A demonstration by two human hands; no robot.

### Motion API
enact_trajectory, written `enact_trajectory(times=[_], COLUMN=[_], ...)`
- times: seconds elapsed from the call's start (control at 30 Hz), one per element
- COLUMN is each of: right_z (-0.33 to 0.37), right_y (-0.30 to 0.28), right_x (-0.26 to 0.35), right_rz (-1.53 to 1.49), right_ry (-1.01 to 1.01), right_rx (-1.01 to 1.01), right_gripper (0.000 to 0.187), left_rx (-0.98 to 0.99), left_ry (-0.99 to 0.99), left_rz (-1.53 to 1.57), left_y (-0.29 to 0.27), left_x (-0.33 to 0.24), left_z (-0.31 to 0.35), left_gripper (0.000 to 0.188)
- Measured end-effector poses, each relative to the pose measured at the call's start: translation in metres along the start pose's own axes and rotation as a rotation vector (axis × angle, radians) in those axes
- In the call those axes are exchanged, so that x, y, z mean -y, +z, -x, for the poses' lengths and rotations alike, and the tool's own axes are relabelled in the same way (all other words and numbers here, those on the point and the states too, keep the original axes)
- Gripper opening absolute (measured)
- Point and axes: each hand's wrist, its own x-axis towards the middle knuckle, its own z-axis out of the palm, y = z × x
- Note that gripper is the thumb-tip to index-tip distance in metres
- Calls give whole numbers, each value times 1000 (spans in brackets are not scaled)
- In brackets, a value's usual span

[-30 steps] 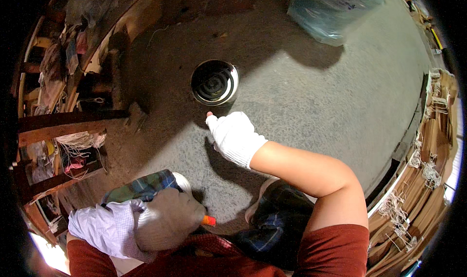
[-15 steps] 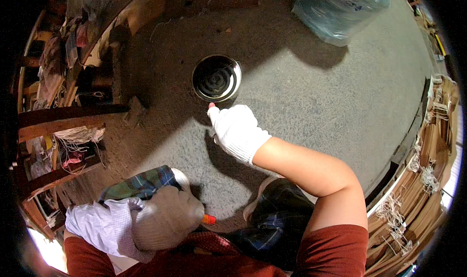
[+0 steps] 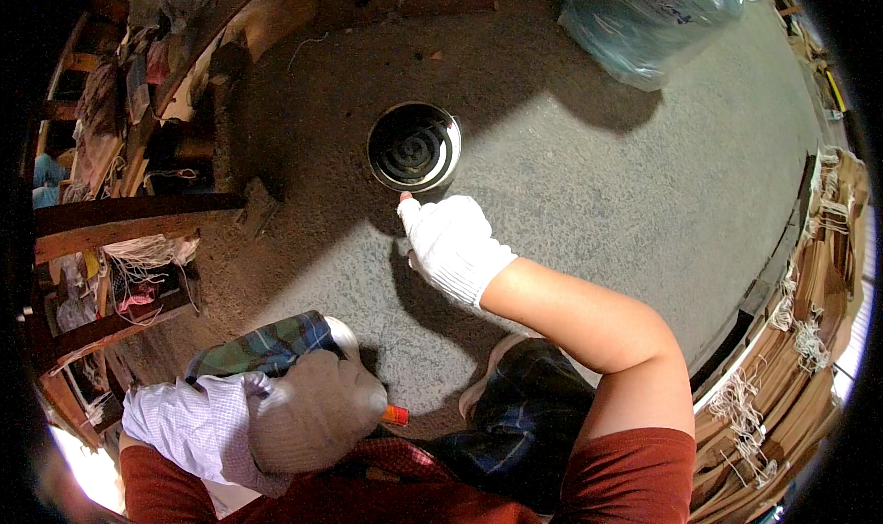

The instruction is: The person retrieves a mosquito coil from a box, places it into a metal can, and uses a lighter to ignite the coil. The person then adjusts the coil inside the can and carries the lit can across the room.

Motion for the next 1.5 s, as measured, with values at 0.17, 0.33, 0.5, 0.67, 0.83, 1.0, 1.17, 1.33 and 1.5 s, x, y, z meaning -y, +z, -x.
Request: enact_trajectory(times=[0.17,0.33,0.5,0.67,0.83,1.0,1.17,1.33,1.5], right_z=[-1,1,-8,-14,-21,-26,-35,-38,-40], right_y=[2,1,-9,13,10,9,4,0,1], right_x=[-1,-3,-1,-8,-17,-19,-16,-18,-22], right_rz=[16,30,7,87,125,65,43,42,68], right_ry=[-14,-43,-38,172,206,273,298,300,262], right_rx=[-26,-87,-19,-161,-294,-225,-229,-193,-208], right_gripper=[57,49,23,15,13,15,19,23,23], left_rx=[-339,-169,-267,-435,-517,-311,-306,-364,-378], left_ry=[-43,-77,2,-102,84,43,34,-25,-63], left_rz=[-159,-65,-134,-61,-6,-41,-72,8,73], left_y=[-3,1,3,14,8,8,6,11,12], left_x=[-11,-8,-5,-9,1,0,-1,-3,-5], left_z=[14,10,17,12,18,18,22,21,24], left_gripper=[11,15,12,7,8,13,11,11,12])
